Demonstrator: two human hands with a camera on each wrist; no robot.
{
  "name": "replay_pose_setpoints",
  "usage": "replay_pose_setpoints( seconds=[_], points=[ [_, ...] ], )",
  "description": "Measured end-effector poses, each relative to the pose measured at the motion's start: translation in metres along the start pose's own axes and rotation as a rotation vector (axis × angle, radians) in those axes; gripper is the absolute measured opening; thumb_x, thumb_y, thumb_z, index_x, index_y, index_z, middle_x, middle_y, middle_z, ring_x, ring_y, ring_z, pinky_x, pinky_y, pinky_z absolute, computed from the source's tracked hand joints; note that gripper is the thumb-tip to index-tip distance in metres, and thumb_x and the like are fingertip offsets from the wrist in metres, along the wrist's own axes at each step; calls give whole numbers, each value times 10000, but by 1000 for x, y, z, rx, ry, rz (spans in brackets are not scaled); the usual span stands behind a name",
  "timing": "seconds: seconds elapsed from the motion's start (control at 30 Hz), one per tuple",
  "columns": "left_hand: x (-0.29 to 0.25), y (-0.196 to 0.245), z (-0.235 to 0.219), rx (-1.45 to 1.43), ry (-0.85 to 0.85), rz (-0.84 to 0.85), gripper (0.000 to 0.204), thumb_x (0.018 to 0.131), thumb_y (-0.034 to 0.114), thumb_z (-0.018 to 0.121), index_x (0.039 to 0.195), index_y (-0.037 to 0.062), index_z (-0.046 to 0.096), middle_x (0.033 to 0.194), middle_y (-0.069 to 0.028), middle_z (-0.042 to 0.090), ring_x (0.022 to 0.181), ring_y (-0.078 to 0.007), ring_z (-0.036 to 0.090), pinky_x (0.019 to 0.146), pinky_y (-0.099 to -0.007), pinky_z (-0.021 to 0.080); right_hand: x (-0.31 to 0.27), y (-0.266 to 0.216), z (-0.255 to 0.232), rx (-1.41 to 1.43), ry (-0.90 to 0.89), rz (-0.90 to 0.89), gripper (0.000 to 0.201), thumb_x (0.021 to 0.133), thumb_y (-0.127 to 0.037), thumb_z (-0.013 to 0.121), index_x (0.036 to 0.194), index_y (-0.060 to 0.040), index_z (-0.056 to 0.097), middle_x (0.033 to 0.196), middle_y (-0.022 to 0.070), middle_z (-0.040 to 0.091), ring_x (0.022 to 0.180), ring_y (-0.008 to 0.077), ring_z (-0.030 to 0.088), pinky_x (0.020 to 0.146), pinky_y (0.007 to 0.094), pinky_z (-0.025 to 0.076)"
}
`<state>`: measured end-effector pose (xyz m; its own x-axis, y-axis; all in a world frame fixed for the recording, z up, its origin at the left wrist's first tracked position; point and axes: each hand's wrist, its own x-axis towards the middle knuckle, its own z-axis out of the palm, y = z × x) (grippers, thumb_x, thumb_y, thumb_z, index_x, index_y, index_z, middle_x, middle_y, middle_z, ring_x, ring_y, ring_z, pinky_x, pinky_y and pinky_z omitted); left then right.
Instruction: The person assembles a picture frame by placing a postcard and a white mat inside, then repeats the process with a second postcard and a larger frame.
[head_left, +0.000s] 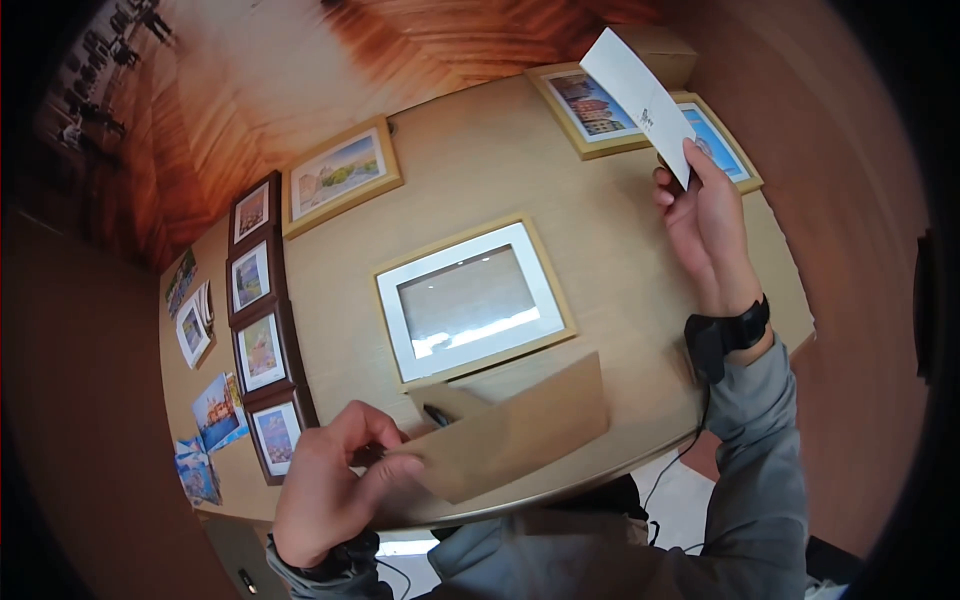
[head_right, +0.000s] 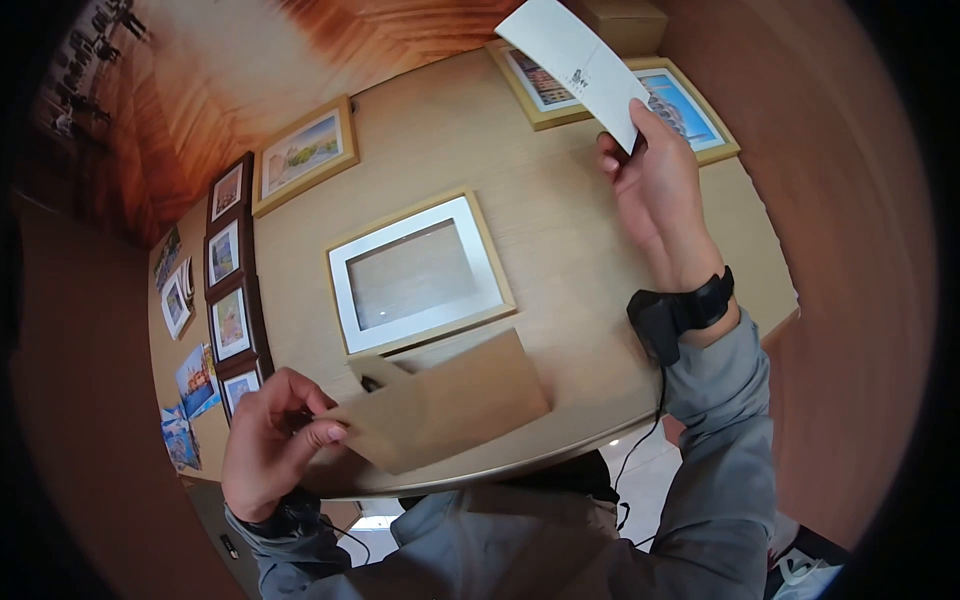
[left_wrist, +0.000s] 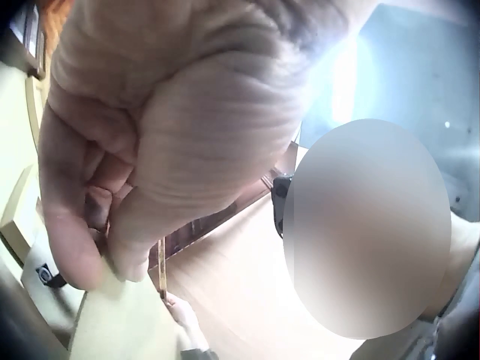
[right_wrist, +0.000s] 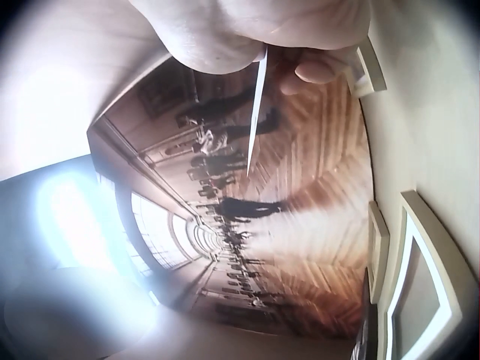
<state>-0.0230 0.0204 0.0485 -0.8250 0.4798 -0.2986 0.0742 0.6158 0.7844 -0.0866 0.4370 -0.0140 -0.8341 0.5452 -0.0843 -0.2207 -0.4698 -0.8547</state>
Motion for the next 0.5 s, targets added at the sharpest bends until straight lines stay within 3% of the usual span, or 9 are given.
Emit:
replay_pose_setpoints(
  seconds=[0.07, 0.1, 0.23, 0.4, 0.5],
  points=[
    [7, 17, 2, -242, 34, -67, 290, 926, 102, 824, 1008, -24, 577, 797, -70, 696, 747, -110, 686, 700, -250, 539, 6, -7, -10, 31, 6, -17, 256, 1098, -234, 563, 1241, -22, 577, 1039, 55, 627, 826, 158, 582, 677, 300, 458],
    [10, 26, 3, -310, 15, -79, 285, 934, 77, 816, 999, -5, 551, 867, -78, 698, 754, -125, 686, 697, -249, 565, 9, -12, -15, 55, 22, -28, 256, 1095, -231, 566, 1243, -23, 577, 1051, 61, 627, 831, 159, 580, 671, 299, 457],
    [39, 48, 26, -607, 63, 54, 221, 968, 50, 760, 1024, 24, 548, 903, -70, 680, 769, -128, 686, 683, -274, 632, 18, -36, -36, 194, 29, -109, 248, 1084, -212, 582, 1242, -21, 578, 1081, 76, 629, 845, 162, 574, 656, 296, 452],
    [97, 63, 99, -886, 19, 28, 156, 1012, 23, 693, 1056, 37, 544, 974, -52, 668, 865, -127, 700, 749, -280, 651, 19, -63, -65, 261, 133, -247, 246, 1069, -185, 605, 1239, -8, 585, 1093, 81, 627, 842, 170, 562, 651, 297, 444],
    [126, 59, 149, -1002, 19, -12, 137, 1034, 64, 680, 1081, 24, 557, 1019, -72, 687, 917, -153, 717, 832, -333, 655, 15, -71, -69, 267, 143, -364, 237, 1073, -193, 608, 1207, 3, 601, 1101, 83, 627, 838, 164, 555, 643, 303, 434]
  ],
)
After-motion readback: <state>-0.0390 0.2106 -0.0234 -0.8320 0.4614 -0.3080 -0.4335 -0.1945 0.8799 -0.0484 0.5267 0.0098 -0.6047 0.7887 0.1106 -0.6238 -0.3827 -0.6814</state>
